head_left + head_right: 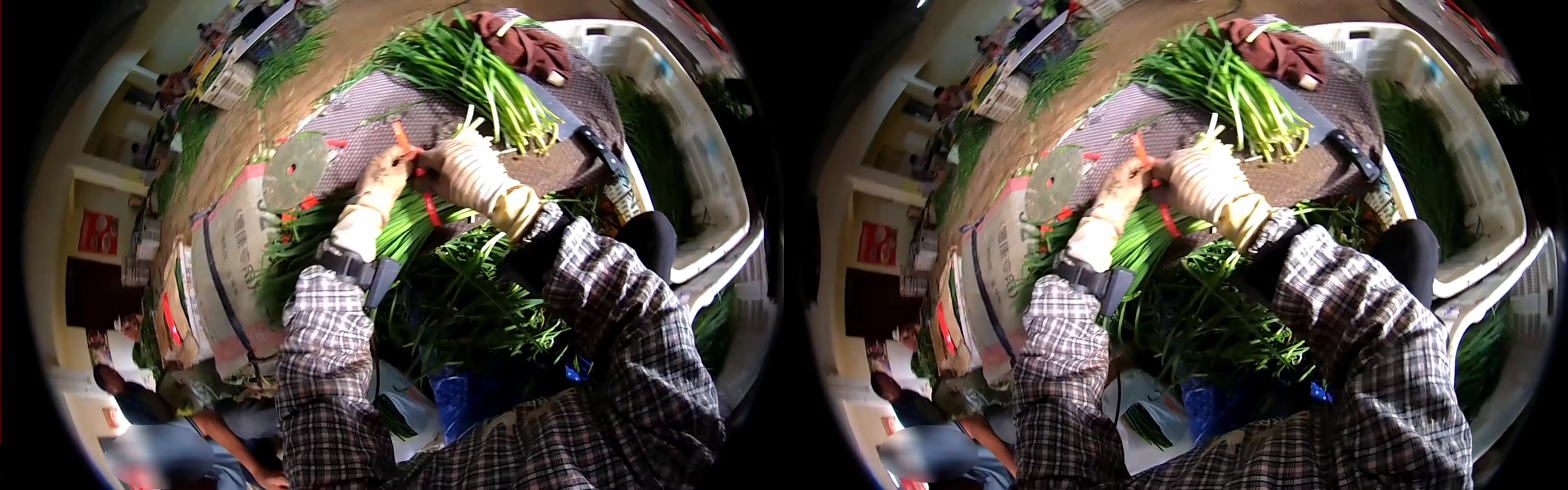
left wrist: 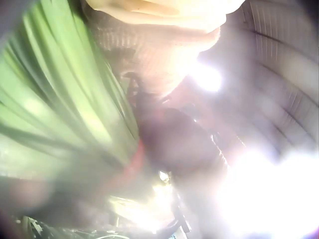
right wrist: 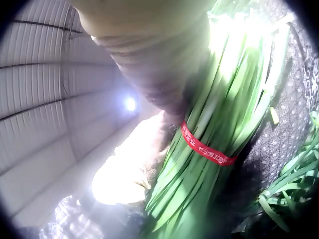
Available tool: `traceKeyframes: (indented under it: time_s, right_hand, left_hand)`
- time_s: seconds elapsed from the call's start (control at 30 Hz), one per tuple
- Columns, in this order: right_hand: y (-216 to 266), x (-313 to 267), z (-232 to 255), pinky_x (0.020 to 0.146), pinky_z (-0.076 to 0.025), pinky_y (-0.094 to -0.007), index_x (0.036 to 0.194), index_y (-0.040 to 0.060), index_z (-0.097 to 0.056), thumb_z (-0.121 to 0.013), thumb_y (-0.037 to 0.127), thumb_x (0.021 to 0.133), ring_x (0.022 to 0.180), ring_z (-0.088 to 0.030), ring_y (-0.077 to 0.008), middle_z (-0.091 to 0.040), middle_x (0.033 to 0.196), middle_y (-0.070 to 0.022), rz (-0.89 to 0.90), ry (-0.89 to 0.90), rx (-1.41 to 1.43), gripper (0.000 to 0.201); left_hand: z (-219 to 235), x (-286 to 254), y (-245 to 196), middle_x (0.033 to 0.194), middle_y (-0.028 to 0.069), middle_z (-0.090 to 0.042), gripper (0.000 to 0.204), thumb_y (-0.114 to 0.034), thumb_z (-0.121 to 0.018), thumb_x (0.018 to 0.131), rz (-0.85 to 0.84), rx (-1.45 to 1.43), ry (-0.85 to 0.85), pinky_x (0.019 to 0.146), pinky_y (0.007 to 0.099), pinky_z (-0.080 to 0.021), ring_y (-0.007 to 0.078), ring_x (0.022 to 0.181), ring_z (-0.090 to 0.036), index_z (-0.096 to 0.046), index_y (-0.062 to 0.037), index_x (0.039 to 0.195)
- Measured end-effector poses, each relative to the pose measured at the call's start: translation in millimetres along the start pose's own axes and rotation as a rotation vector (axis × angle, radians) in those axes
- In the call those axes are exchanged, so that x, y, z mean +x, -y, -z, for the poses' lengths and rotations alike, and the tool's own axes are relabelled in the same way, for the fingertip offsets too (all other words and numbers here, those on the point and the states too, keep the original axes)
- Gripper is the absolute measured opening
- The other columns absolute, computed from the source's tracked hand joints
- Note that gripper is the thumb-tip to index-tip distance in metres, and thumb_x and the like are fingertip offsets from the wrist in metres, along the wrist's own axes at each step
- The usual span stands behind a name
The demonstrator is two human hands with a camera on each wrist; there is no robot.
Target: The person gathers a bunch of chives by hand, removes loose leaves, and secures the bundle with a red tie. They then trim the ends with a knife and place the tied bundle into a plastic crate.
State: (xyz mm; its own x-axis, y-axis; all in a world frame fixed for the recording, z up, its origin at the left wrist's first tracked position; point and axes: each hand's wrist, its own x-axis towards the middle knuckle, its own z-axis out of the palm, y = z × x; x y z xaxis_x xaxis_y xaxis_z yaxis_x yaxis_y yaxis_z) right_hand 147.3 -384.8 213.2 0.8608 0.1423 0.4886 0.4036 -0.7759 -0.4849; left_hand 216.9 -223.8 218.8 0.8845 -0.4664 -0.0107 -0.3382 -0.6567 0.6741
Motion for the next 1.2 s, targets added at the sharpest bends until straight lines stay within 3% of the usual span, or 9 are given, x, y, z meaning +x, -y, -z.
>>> traceKeyframes:
  time_s: [0.13, 0.2, 0.3, 0.37, 0.47, 0.53, 0.6, 0.83, 1.2]
  right_hand:
    - [0, -2, -2, 0.056, -0.045, -0.0383, 0.083, 0.0099, -0.066, -0.071, 0.020, 0.069, 0.063, -0.058, -0.0320, -0.059, 0.066, -0.0117, 0.042, 0.030, 0.124, 0.017]
    - [-2, -6, -4, 0.057, -0.044, -0.0389, 0.081, 0.0078, -0.064, -0.069, 0.016, 0.071, 0.064, -0.057, -0.0329, -0.058, 0.067, -0.0128, 0.104, 0.005, 0.062, 0.013]
    - [4, -15, -2, 0.059, -0.043, -0.0397, 0.077, 0.0076, -0.063, -0.070, 0.014, 0.068, 0.067, -0.056, -0.0325, -0.057, 0.068, -0.0122, 0.116, -0.045, 0.062, 0.013]
    - [4, -22, 4, 0.061, -0.043, -0.0368, 0.079, 0.0020, -0.061, -0.066, -0.001, 0.067, 0.072, -0.054, -0.0318, -0.056, 0.078, -0.0159, 0.201, -0.068, 0.061, 0.013]
    - [19, -31, -7, 0.058, -0.043, -0.0381, 0.073, 0.0040, -0.060, -0.064, -0.004, 0.066, 0.063, -0.054, -0.0291, -0.056, 0.069, -0.0115, -0.101, -0.196, 0.633, 0.011]
    - [31, -30, 5, 0.058, -0.044, -0.0390, 0.076, 0.0051, -0.061, -0.063, 0.002, 0.075, 0.064, -0.055, -0.0300, -0.057, 0.073, -0.0121, 0.078, -0.165, 0.441, 0.004]
    - [39, -24, 14, 0.059, -0.045, -0.0414, 0.077, 0.0085, -0.063, -0.064, 0.014, 0.079, 0.066, -0.056, -0.0327, -0.057, 0.074, -0.0123, 0.043, -0.044, -0.033, 0.006]
    - [22, 14, 5, 0.074, -0.049, -0.0377, 0.089, 0.0099, -0.068, -0.061, 0.020, 0.081, 0.082, -0.061, -0.0303, -0.063, 0.084, -0.0113, -0.001, 0.049, -0.110, 0.014]
    - [-23, 78, -32, 0.079, -0.048, -0.0375, 0.090, 0.0112, -0.070, -0.060, 0.022, 0.074, 0.088, -0.062, -0.0331, -0.065, 0.090, -0.0156, -0.247, 0.198, 0.067, 0.022]
  left_hand:
    - [-9, -14, -2, 0.083, 0.0090, -0.067, 0.017, -0.027, -0.057, 0.082, 0.065, 0.158, -0.228, 0.075, 0.0383, -0.046, 0.0321, 0.080, -0.062, -0.067, -0.0143, 0.089]
    - [-13, -32, -11, 0.080, 0.0070, -0.066, 0.012, -0.023, -0.058, 0.080, -0.135, 0.484, -0.403, 0.083, 0.0374, -0.043, 0.0284, 0.081, -0.061, -0.065, -0.0138, 0.083]
    - [-30, -57, -23, 0.082, 0.0060, -0.067, 0.003, -0.014, -0.064, 0.076, -0.346, 0.387, -0.704, 0.083, 0.0405, -0.042, 0.0263, 0.083, -0.062, -0.062, -0.0133, 0.078]
    - [-45, -67, -25, 0.083, 0.0061, -0.065, 0.007, -0.016, -0.065, 0.076, -0.265, 0.393, -0.776, 0.084, 0.0425, -0.041, 0.0263, 0.084, -0.062, -0.061, -0.0148, 0.082]
    - [-66, -76, -27, 0.088, 0.0063, -0.064, 0.011, -0.017, -0.064, 0.076, -0.178, 0.314, -0.882, 0.094, 0.0453, -0.036, 0.0258, 0.092, -0.060, -0.060, -0.0152, 0.086]
    - [-68, -82, -24, 0.087, 0.0067, -0.064, 0.013, -0.014, -0.063, 0.075, -0.197, 0.296, -0.926, 0.095, 0.0450, -0.036, 0.0257, 0.092, -0.060, -0.059, -0.0131, 0.087]
    - [-61, -81, -21, 0.091, 0.0075, -0.063, 0.018, -0.011, -0.062, 0.070, -0.130, 0.231, -0.782, 0.099, 0.0453, -0.035, 0.0258, 0.092, -0.058, -0.059, -0.0095, 0.087]
    - [-56, -58, -6, 0.084, 0.0149, -0.064, 0.012, -0.017, -0.062, 0.076, -0.043, 0.374, -0.861, 0.079, 0.0462, -0.046, 0.0366, 0.083, -0.058, -0.060, -0.0143, 0.088]
    - [-9, -5, 2, 0.075, 0.0122, -0.063, 0.014, -0.023, -0.057, 0.082, -0.097, 0.424, -0.460, 0.069, 0.0427, -0.047, 0.0325, 0.073, -0.060, -0.061, -0.0104, 0.085]
